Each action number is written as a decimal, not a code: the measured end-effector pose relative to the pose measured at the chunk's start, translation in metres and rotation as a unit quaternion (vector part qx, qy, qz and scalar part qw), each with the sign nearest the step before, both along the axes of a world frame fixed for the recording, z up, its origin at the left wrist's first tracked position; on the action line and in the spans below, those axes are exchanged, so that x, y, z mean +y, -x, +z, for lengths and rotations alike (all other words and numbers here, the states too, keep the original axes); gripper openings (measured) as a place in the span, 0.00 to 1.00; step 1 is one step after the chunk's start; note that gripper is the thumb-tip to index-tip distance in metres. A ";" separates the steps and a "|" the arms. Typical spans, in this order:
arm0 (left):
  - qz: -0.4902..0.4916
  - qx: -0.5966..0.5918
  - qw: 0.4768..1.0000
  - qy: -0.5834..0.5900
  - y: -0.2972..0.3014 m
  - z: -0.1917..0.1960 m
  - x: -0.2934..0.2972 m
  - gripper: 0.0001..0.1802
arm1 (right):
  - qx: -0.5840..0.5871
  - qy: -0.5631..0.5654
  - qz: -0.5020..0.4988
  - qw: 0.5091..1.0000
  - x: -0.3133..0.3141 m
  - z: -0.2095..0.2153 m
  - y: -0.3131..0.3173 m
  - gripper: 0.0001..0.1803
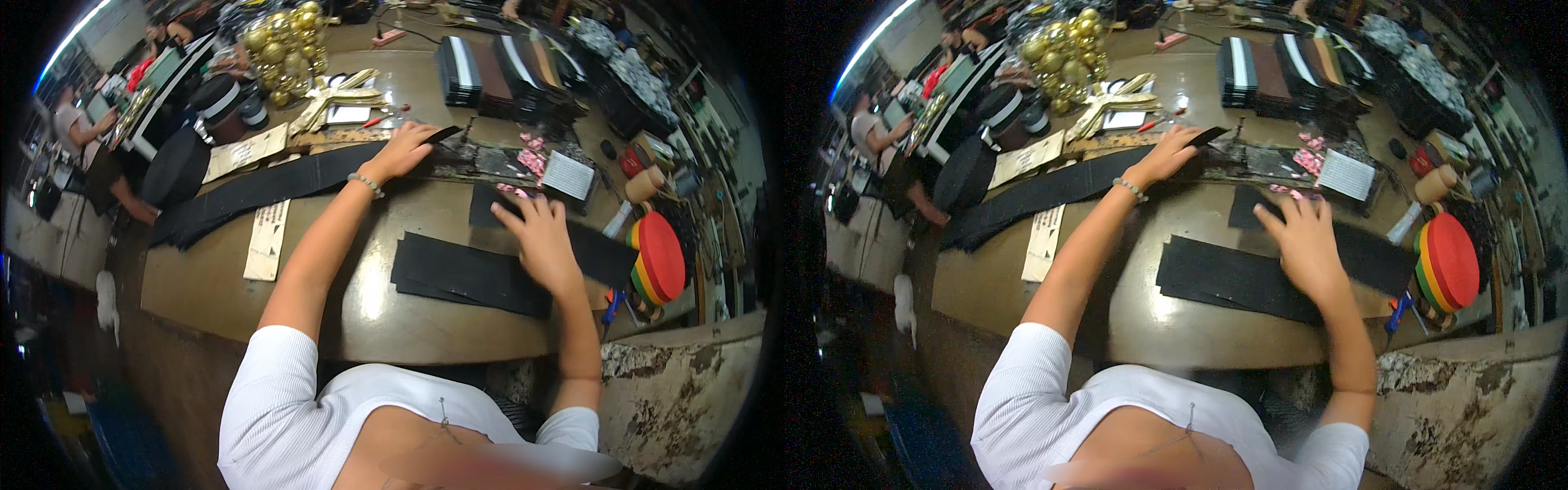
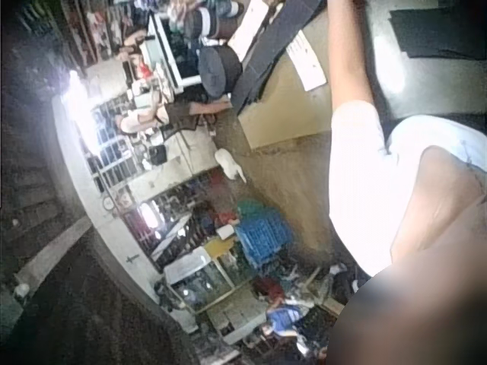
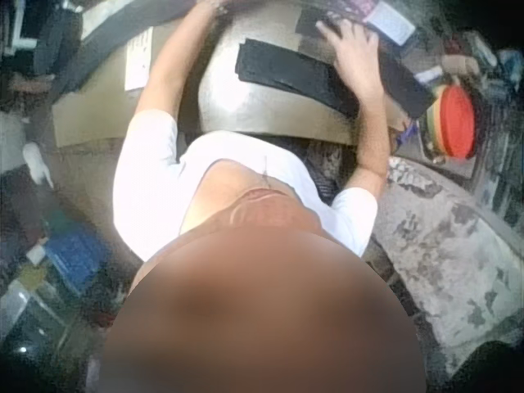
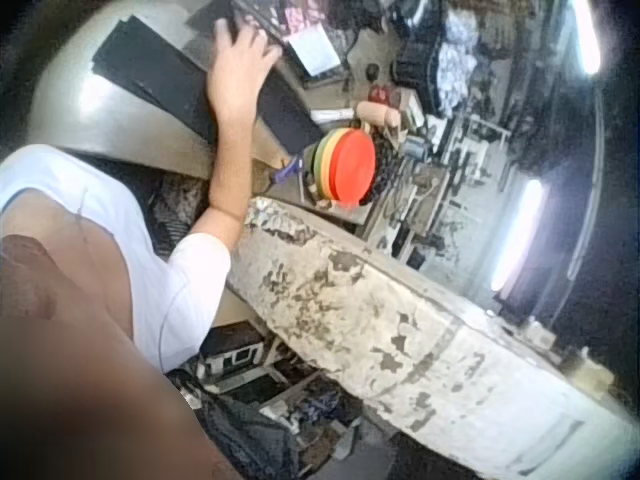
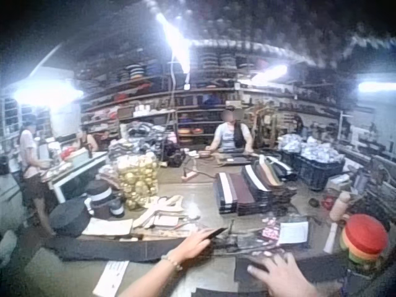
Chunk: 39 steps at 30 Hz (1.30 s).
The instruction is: The person places a black cylindrical object on the table, then repeatedly cuts long black fabric strips using a manual guillotine-style cutter. They stack the cut pieces and later unroll a long multicolored striped fabric strip, placing paper templates on it.
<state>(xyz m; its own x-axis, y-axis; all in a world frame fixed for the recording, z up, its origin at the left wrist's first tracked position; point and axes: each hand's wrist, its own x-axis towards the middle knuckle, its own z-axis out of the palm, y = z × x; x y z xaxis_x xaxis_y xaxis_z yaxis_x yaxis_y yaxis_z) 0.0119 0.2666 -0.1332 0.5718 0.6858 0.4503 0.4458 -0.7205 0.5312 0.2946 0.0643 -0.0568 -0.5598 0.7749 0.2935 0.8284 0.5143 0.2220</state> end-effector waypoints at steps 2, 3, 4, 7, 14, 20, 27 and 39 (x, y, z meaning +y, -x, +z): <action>0.011 -0.003 1.000 -0.027 -0.001 0.013 -0.003 0.31 | 0.064 0.088 0.038 0.993 -0.025 -0.007 0.025 0.32; 0.029 0.008 0.999 -0.040 -0.002 0.020 -0.005 0.33 | 0.065 0.161 0.044 0.984 -0.032 -0.016 0.039 0.29; 0.050 0.020 0.997 -0.051 -0.005 0.028 -0.008 0.35 | 0.043 0.235 0.039 0.970 -0.038 -0.026 0.054 0.29; 0.083 0.046 0.990 -0.105 -0.020 0.049 -0.019 0.46 | 0.049 0.278 0.028 0.959 -0.044 -0.041 0.073 0.36; 0.029 0.092 0.985 -0.140 -0.076 0.088 -0.076 0.47 | 0.060 0.059 0.254 0.964 0.016 -0.030 0.160 0.24; 0.047 -0.042 0.969 -0.239 -0.098 0.104 -0.120 0.52 | -0.101 -0.058 0.064 0.991 0.106 -0.036 0.162 0.19; 0.020 -0.170 0.945 -0.279 -0.049 0.038 -0.099 0.63 | -0.055 -0.137 0.161 0.976 0.095 0.023 0.064 0.23; 0.069 0.009 0.973 -0.220 -0.038 0.025 -0.027 0.23 | -0.085 -0.142 0.098 0.981 0.135 0.049 -0.021 0.27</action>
<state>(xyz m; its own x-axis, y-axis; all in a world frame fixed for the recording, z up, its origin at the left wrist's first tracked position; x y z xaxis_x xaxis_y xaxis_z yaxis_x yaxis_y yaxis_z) 0.0504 0.2400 -0.1081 0.4984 0.5001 0.7082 0.5606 -0.8090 0.1768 0.3157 0.1996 -0.0076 -0.7499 0.5470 0.3720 0.6579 0.5578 0.5061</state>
